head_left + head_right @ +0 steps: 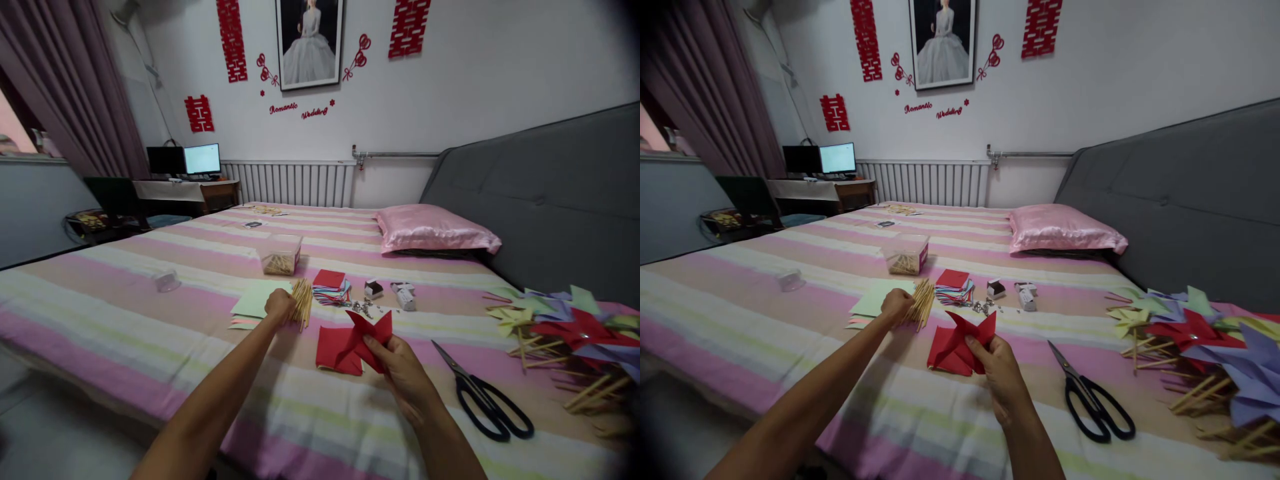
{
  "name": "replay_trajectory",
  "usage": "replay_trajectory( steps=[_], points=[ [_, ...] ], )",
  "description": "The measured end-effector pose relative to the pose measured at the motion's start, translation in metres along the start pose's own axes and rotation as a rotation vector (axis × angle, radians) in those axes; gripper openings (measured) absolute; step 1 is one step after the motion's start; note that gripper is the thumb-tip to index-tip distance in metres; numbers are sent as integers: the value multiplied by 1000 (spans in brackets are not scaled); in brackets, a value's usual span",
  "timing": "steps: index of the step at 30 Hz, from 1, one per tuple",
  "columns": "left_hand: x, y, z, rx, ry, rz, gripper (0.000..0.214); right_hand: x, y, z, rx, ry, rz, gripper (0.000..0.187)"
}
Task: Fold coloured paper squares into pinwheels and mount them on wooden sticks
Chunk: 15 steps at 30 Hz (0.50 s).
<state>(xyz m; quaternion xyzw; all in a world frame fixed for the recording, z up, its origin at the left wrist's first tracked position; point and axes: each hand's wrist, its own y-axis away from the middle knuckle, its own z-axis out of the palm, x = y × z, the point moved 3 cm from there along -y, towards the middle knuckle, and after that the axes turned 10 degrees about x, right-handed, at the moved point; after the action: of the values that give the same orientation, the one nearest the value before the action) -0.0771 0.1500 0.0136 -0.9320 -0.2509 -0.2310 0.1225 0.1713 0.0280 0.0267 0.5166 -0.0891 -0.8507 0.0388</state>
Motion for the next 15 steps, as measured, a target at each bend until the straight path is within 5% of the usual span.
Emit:
replay_trajectory(
  steps=[7, 11, 15],
  points=[
    [-13, 79, -52, -134, 561, 182, 19, -1, 10, 8, -82, 50, -75, 40],
    [-28, 132, -58, -348, 1012, 213, 25, -1, 22, 16, -111, 94, -139, 32],
    [-38, 152, -58, -390, 1159, 218, 23, -6, 41, 27, -206, 163, -244, 22]
  ],
)
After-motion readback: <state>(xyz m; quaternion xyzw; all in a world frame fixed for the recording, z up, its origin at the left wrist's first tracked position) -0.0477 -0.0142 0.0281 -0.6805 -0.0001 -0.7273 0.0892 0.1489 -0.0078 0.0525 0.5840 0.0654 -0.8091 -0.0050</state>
